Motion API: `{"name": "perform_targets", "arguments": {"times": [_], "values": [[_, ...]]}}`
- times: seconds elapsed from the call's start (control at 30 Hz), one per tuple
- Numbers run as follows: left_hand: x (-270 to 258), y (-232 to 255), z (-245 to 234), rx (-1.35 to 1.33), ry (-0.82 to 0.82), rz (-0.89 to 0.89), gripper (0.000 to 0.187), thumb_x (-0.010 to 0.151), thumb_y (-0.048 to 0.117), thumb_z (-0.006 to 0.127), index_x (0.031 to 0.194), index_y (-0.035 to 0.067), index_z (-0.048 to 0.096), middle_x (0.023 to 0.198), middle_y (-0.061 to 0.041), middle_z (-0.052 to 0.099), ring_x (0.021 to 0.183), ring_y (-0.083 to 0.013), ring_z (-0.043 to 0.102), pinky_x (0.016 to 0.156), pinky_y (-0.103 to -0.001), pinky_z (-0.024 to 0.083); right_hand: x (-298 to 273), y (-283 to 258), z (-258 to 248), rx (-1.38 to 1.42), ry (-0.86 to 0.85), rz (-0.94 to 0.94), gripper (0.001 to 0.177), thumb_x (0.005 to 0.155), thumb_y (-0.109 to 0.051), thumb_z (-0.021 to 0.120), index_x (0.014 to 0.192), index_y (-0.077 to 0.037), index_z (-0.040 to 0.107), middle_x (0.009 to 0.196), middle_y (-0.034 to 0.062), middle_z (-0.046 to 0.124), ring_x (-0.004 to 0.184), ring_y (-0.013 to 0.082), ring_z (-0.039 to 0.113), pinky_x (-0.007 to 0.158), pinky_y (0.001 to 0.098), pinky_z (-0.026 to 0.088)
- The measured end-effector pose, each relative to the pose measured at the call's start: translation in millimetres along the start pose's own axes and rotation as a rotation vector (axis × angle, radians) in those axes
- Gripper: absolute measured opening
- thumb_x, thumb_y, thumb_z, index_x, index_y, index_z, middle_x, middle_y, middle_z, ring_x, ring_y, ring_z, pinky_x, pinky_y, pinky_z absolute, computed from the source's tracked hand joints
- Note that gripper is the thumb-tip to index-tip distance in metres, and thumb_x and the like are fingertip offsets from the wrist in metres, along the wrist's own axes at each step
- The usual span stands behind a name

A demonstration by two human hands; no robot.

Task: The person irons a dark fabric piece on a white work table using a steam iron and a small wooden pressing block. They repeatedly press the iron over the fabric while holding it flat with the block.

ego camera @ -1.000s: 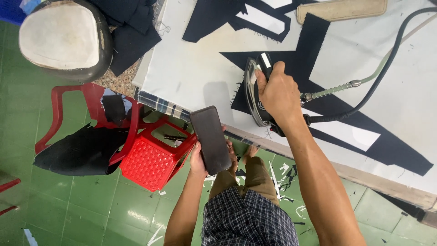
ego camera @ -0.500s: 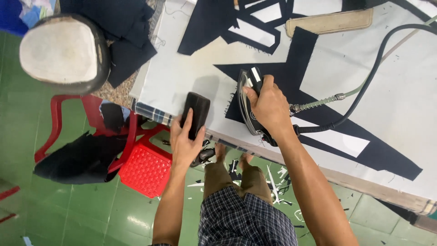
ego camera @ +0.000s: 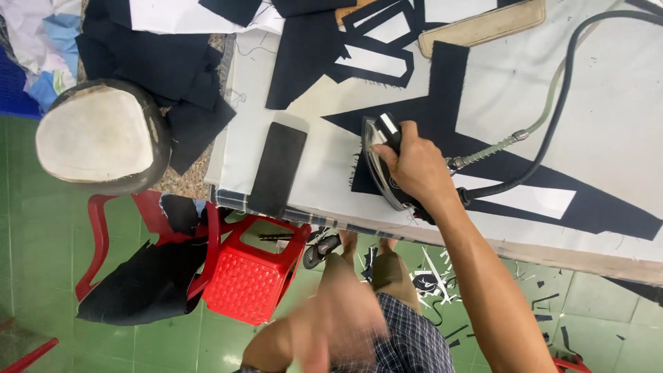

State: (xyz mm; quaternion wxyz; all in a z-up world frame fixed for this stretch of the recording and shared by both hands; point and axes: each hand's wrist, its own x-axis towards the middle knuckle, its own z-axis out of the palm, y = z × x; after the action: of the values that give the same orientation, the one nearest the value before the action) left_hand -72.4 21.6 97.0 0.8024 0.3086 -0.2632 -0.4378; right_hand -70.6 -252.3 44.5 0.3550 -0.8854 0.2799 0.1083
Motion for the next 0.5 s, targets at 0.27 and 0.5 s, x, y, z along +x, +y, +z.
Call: {"name": "perform_targets", "arguments": {"times": [0.27, 0.5], "values": [[3, 24, 11, 0.391, -0.079, 0.225, 0.044, 0.103, 0.025, 0.063, 0.141, 0.006, 0.052, 0.141, -0.008, 0.054, 0.134, -0.0193, 0.050, 0.120, -0.042, 0.039, -3, -16, -7, -0.065, 0.000, 0.148, 0.062, 0.102, -0.050, 0.058, 0.133, 0.003, 0.049, 0.092, 0.0304, 0.070, 0.085, 0.0460, 0.073, 0.066, 0.0530, 0.060], [6, 27, 14, 0.673, -0.138, 0.385, 0.034, 0.099, 0.022, 0.061, 0.131, 0.013, 0.065, 0.131, -0.003, 0.060, 0.126, -0.0126, 0.053, 0.118, -0.039, 0.038, -2, -10, -1, -0.012, 0.068, 0.174, 0.059, 0.107, -0.045, 0.055, 0.133, 0.008, 0.046, 0.087, 0.0340, 0.068, 0.080, 0.0482, 0.072, 0.061, 0.0542, 0.059]]}}
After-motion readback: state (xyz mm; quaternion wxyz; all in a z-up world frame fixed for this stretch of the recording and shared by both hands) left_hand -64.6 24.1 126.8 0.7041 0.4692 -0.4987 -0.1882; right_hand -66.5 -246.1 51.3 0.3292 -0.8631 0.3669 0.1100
